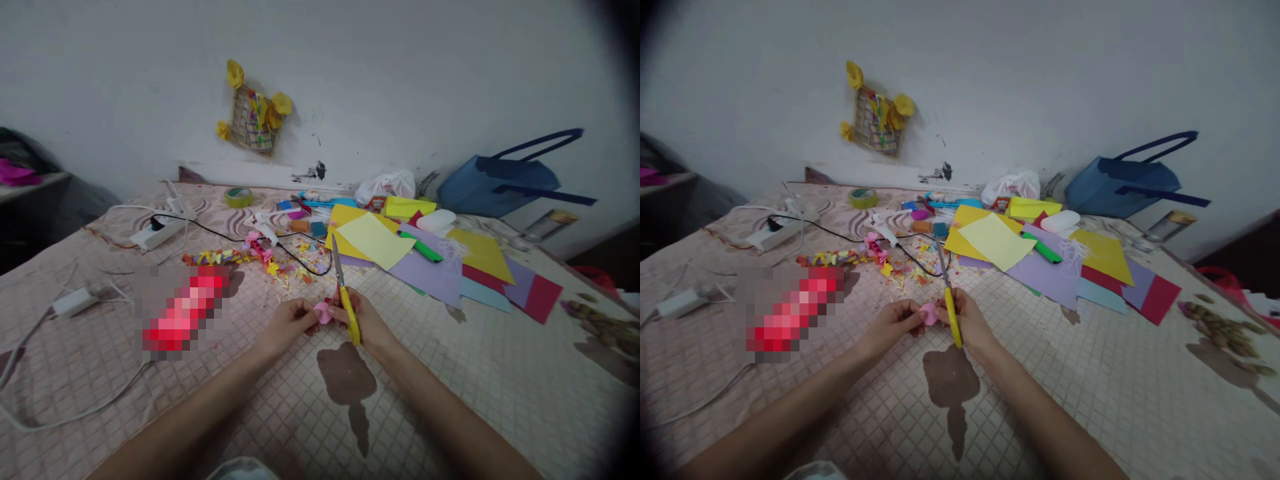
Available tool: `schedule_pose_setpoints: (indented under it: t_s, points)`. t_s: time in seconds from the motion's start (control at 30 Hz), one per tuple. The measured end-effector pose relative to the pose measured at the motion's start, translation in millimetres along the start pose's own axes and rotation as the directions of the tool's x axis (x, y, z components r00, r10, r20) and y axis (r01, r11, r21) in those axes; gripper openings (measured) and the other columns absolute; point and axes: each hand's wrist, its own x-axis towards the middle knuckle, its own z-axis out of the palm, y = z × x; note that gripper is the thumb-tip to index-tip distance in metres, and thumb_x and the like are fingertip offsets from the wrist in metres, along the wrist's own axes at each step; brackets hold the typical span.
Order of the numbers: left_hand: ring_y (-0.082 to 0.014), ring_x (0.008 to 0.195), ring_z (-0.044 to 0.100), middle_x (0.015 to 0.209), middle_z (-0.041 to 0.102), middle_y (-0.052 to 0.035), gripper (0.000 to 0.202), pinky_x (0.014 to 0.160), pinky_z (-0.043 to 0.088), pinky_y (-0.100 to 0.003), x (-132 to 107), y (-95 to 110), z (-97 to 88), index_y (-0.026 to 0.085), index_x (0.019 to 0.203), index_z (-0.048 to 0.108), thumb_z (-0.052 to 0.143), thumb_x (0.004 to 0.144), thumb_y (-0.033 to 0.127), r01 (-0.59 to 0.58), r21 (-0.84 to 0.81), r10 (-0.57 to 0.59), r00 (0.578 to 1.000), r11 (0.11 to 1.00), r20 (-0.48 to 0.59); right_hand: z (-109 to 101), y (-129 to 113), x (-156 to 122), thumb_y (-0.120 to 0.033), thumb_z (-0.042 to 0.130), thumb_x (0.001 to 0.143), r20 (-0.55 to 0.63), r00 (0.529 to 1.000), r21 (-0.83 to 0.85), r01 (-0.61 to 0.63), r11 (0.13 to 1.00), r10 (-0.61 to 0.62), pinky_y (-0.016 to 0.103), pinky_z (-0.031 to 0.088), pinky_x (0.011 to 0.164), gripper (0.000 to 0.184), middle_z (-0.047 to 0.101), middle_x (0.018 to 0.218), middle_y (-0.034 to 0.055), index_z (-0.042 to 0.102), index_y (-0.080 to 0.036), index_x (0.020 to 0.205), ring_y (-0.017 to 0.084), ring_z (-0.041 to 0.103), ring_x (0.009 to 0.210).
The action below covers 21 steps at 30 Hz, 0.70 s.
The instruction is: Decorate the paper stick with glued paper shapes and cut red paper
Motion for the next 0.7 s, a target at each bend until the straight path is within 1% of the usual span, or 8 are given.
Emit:
schedule_pose_setpoints:
  t_s: [0.1, 0.2, 0.33, 0.47, 0.57, 0.63, 0.7]
  points:
    - [-0.0082, 0.050, 0.050, 0.055, 0.058, 0.0010, 0.030, 0.052, 0.039, -0.022, 0.3, -0.5, 0.5, 0.013, 0.068, 0.055, 0.066, 0.071, 0.041, 0.008, -0.018, -0.008, 0.999, 1.000, -0.038, -1.2, 0.1, 1.3, -0.031, 0.078, 0.058, -0.001, 1.000, 0.000, -0.013, 1.000, 0.013, 0.020, 0.029, 0.046, 0.036, 0.049, 0.063, -0.0068, 0.047, -0.020, 0.074, 0.006, 0.041, 0.050]
    - [-0.0083, 0.052, 0.051, 0.057, 0.059, 0.0004, 0.030, 0.054, 0.040, -0.022, 0.9, -2.1, 1.3, 0.013, 0.070, 0.056, 0.065, 0.072, 0.041, 0.016, -0.050, -0.019, 0.998, 0.999, -0.064, -0.6, -1.0, 1.6, -0.032, 0.078, 0.057, -0.020, 1.000, 0.008, 0.006, 1.000, -0.006, 0.021, 0.030, 0.046, 0.037, 0.048, 0.060, -0.0069, 0.046, -0.019, 0.072, 0.007, 0.041, 0.050]
    - [-0.0080, 0.052, 0.052, 0.059, 0.060, 0.0002, 0.028, 0.054, 0.041, -0.021, 2.3, -5.7, 1.5, 0.013, 0.072, 0.057, 0.066, 0.072, 0.040, 0.047, -0.111, -0.052, 0.998, 0.993, -0.041, -0.3, -3.2, 1.4, -0.033, 0.078, 0.057, -0.045, 0.999, 0.023, 0.005, 1.000, -0.004, 0.021, 0.031, 0.046, 0.038, 0.049, 0.061, -0.0064, 0.046, -0.019, 0.073, 0.007, 0.043, 0.050]
    - [-0.0072, 0.051, 0.051, 0.057, 0.060, 0.0006, 0.026, 0.053, 0.040, -0.020, 2.7, -7.2, 1.6, 0.013, 0.069, 0.055, 0.067, 0.072, 0.037, 0.076, -0.166, -0.084, 0.995, 0.983, -0.044, -2.1, -4.4, 1.0, -0.038, 0.074, 0.062, -0.070, 0.998, 0.014, 0.001, 1.000, 0.000, 0.020, 0.027, 0.042, 0.036, 0.049, 0.054, -0.0072, 0.047, -0.020, 0.076, 0.007, 0.040, 0.044]
    - [-0.0071, 0.050, 0.051, 0.056, 0.059, 0.0008, 0.026, 0.053, 0.040, -0.020, 2.6, -7.7, 2.0, 0.013, 0.068, 0.056, 0.067, 0.072, 0.036, 0.072, -0.170, -0.081, 0.996, 0.983, -0.046, -0.8, -4.6, -0.8, -0.039, 0.072, 0.062, -0.041, 0.999, -0.025, -0.016, 1.000, 0.015, 0.020, 0.027, 0.040, 0.034, 0.046, 0.048, -0.0080, 0.047, -0.020, 0.076, 0.007, 0.039, 0.041]
    - [-0.0073, 0.051, 0.051, 0.055, 0.059, 0.0010, 0.026, 0.053, 0.040, -0.021, 2.8, -8.5, 2.0, 0.013, 0.068, 0.056, 0.067, 0.072, 0.036, 0.069, -0.161, -0.076, 0.996, 0.985, -0.039, 0.7, -5.3, -1.6, -0.037, 0.074, 0.060, -0.007, 1.000, -0.052, -0.028, 0.998, 0.027, 0.020, 0.028, 0.041, 0.034, 0.047, 0.051, -0.0076, 0.047, -0.020, 0.074, 0.006, 0.039, 0.042]
    - [-0.0075, 0.053, 0.052, 0.058, 0.060, 0.0006, 0.025, 0.054, 0.040, -0.021, 3.4, -9.5, 1.4, 0.013, 0.069, 0.057, 0.067, 0.072, 0.037, 0.056, -0.162, -0.063, 0.997, 0.985, -0.037, -0.5, -7.5, 0.3, -0.033, 0.075, 0.057, -0.005, 1.000, -0.075, -0.026, 0.997, 0.026, 0.020, 0.029, 0.041, 0.034, 0.049, 0.055, -0.0071, 0.047, -0.019, 0.073, 0.006, 0.039, 0.043]
